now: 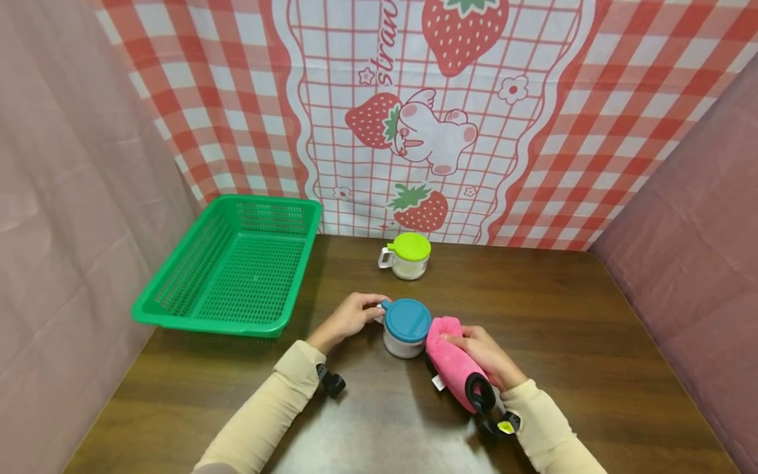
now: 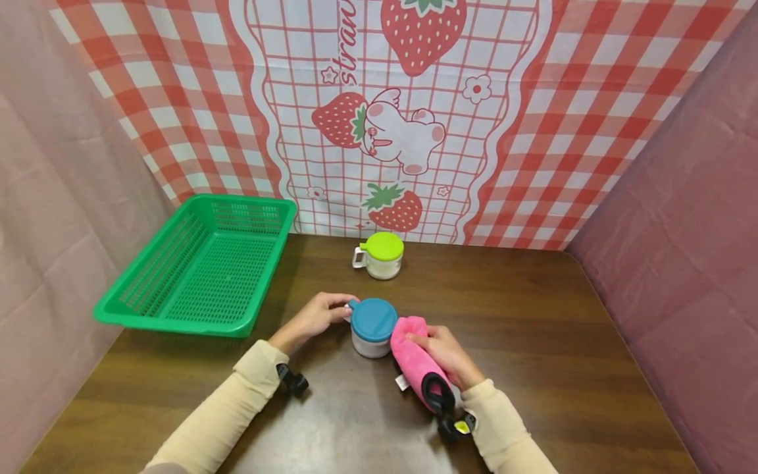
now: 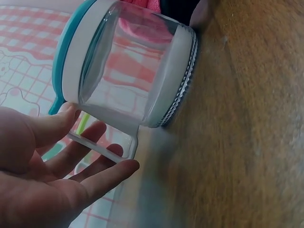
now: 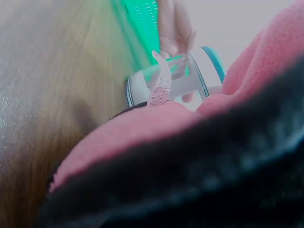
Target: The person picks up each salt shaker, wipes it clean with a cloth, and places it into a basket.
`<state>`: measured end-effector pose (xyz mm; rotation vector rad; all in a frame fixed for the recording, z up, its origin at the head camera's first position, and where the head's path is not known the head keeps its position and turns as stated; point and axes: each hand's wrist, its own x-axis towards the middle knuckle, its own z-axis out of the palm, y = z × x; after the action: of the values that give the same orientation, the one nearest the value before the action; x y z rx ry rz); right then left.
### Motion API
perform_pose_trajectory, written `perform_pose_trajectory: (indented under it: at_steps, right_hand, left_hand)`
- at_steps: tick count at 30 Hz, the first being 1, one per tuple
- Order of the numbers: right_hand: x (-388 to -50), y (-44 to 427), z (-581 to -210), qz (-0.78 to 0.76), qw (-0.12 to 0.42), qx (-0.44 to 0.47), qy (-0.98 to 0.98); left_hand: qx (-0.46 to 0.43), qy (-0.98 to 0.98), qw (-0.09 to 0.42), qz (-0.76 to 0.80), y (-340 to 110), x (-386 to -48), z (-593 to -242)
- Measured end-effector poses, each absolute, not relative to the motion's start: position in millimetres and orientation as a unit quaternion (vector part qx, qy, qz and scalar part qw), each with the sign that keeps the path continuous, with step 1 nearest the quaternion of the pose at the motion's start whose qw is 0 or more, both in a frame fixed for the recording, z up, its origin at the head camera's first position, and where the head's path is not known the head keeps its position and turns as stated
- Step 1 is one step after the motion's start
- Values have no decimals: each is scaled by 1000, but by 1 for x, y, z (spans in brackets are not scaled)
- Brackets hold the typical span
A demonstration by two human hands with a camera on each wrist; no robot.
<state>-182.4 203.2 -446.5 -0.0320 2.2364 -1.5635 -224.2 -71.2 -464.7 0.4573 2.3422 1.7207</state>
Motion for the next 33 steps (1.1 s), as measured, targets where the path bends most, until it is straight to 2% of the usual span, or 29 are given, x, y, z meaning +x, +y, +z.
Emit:
perform_pose_trajectory:
  at_steps: [11,33]
  right_hand:
    - [-187,203,-447,-555,202,-5,807]
    - [-211,214,-442,-509,228,-62,828]
  left_hand:
    - [147,795,102,579,-71,-222,-464]
    - [151,787,116,587,-73,-227,-466]
